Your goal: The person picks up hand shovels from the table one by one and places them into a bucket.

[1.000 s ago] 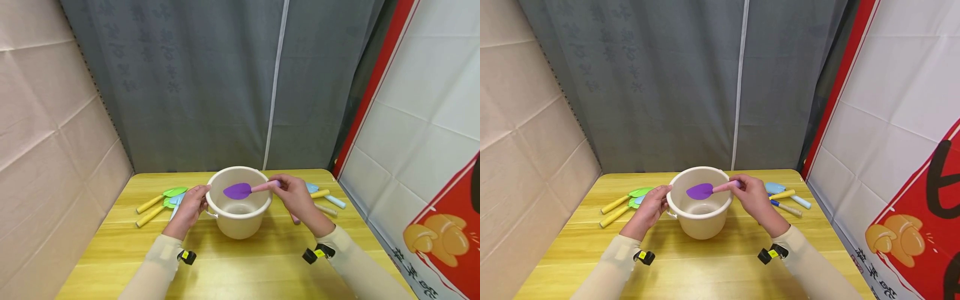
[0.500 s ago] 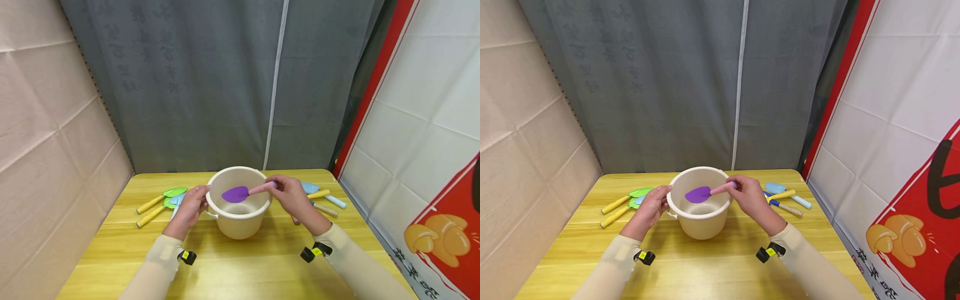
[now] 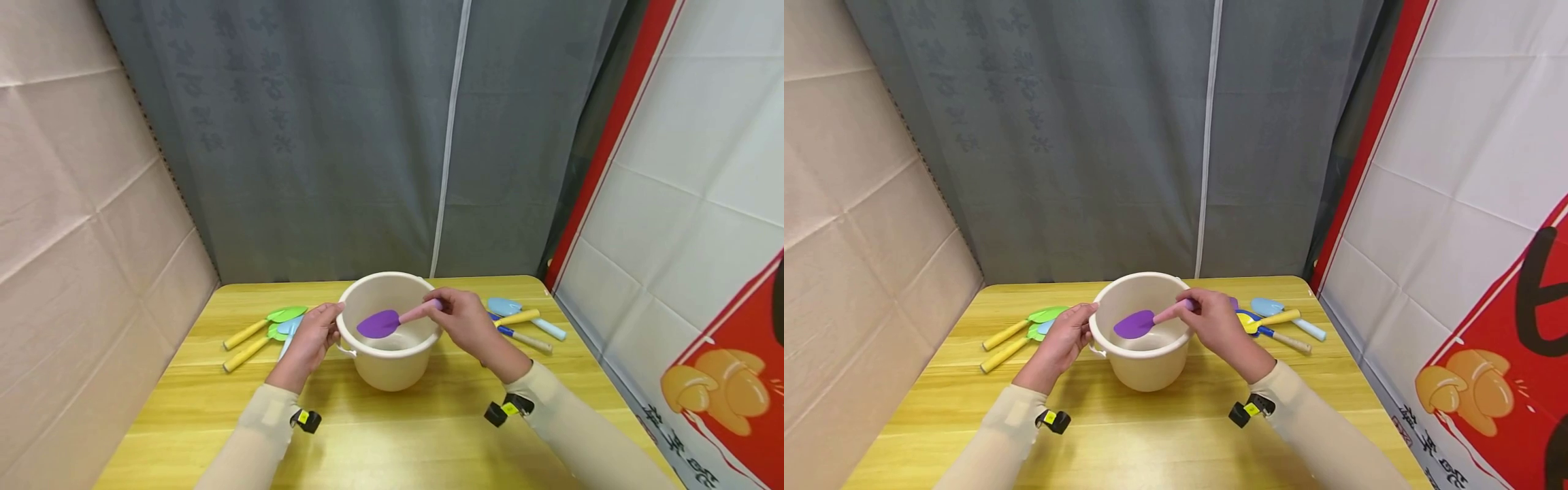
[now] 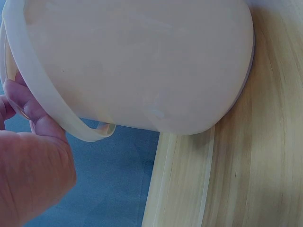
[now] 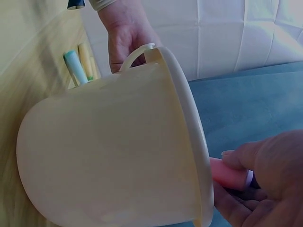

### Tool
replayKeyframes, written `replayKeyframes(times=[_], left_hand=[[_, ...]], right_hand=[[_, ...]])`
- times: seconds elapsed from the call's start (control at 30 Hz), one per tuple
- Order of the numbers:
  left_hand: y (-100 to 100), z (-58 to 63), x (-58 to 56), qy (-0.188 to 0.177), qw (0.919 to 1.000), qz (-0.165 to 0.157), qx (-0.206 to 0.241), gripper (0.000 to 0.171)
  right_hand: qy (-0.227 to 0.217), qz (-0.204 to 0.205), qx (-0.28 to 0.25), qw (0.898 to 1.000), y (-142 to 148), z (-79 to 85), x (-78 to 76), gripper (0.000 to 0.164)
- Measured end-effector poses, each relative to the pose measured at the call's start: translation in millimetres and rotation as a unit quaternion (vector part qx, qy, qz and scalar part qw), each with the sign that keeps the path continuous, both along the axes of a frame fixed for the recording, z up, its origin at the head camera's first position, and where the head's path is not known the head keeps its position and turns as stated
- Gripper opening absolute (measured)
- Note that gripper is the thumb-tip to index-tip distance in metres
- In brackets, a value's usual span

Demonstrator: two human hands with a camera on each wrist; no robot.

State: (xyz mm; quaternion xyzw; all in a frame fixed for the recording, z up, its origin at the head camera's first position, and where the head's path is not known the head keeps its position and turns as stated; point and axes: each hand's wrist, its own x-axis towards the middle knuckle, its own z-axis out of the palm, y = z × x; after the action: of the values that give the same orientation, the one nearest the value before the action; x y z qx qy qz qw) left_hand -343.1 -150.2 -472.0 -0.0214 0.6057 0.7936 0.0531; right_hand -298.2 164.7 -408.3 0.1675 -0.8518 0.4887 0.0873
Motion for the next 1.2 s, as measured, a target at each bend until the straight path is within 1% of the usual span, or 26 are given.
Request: replayKeyframes(times=[0.17, 0.57, 0.8, 0.9, 1.2], left_hand=[[-0.2, -0.8, 0.0, 0.001, 1.0000, 0.001, 0.003, 0.024], [-1.0, -2.4, -1.4, 0.002, 1.0000, 0.000, -0.004, 0.028], [-1.0, -1.6, -1.1, 0.005, 1.0000, 0.001, -0.006, 0.028], [-1.3, -1.4, -1.1, 0.005, 0.9999, 0.000, -0.010, 0.029], [-1.9, -1.6, -1.3, 0.000, 0.9999, 0.002, -0.014, 0.029]], right_hand=[[0.009, -0.007, 0.032, 0.999, -3.9, -1.8, -3.9, 0.016], [0.061, -0.002, 0.112, 0.992, -13.9, -1.1, -9.0, 0.011], [0.036, 0.021, 0.116, 0.992, -17.8, -1.3, -12.2, 0.013], [0.033, 0.022, 0.123, 0.992, -20.7, -1.2, -13.1, 0.012], [0.004, 0.024, 0.136, 0.990, -30.3, 0.0, -14.3, 0.010]])
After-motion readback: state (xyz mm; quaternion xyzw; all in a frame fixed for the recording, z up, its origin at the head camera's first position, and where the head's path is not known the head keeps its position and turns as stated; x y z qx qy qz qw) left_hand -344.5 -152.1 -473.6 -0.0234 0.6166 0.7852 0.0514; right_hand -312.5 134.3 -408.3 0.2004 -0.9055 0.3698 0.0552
